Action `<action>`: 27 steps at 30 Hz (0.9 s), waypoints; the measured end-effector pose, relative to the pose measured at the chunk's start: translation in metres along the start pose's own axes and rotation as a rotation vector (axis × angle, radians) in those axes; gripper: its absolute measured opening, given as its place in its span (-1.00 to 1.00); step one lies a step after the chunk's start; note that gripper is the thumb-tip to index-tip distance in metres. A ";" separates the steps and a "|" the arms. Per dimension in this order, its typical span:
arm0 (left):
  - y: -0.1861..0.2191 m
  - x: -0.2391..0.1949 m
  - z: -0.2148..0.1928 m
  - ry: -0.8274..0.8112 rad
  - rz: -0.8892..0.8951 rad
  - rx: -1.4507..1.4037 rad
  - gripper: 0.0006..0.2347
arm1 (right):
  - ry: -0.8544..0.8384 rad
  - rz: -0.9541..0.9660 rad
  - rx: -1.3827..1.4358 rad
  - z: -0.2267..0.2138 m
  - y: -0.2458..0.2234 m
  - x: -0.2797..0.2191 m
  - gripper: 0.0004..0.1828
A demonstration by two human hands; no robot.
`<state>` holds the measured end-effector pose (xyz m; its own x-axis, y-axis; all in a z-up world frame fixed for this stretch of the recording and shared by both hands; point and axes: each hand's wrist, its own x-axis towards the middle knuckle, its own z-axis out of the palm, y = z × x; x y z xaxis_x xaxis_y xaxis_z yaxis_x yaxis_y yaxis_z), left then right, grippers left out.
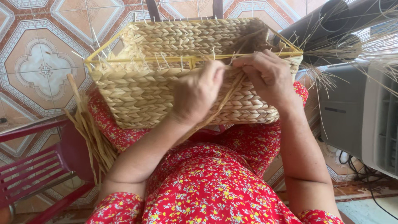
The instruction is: The person weaves a rectangular basket using dried palm leaves, interlacing strands through a fixed frame held on their lap. They repeatedly pull and tighten the woven material to build up the basket walls.
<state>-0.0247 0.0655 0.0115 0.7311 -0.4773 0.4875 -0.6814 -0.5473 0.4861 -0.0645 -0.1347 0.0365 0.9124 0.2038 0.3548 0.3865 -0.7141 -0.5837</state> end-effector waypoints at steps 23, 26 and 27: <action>-0.006 0.024 -0.012 -0.099 0.092 0.056 -0.87 | 0.063 0.011 -0.045 0.010 -0.009 0.005 -0.75; 0.002 0.012 -0.038 0.105 0.191 0.049 -0.80 | 0.106 0.000 -0.049 0.018 -0.003 0.007 -0.81; 0.004 0.007 -0.044 0.112 0.194 0.034 -0.78 | 0.119 -0.019 -0.052 0.019 -0.002 0.006 -0.82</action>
<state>-0.0242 0.0903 0.0490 0.5764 -0.4980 0.6479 -0.8062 -0.4760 0.3514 -0.0577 -0.1191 0.0259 0.8814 0.1395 0.4514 0.3936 -0.7452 -0.5382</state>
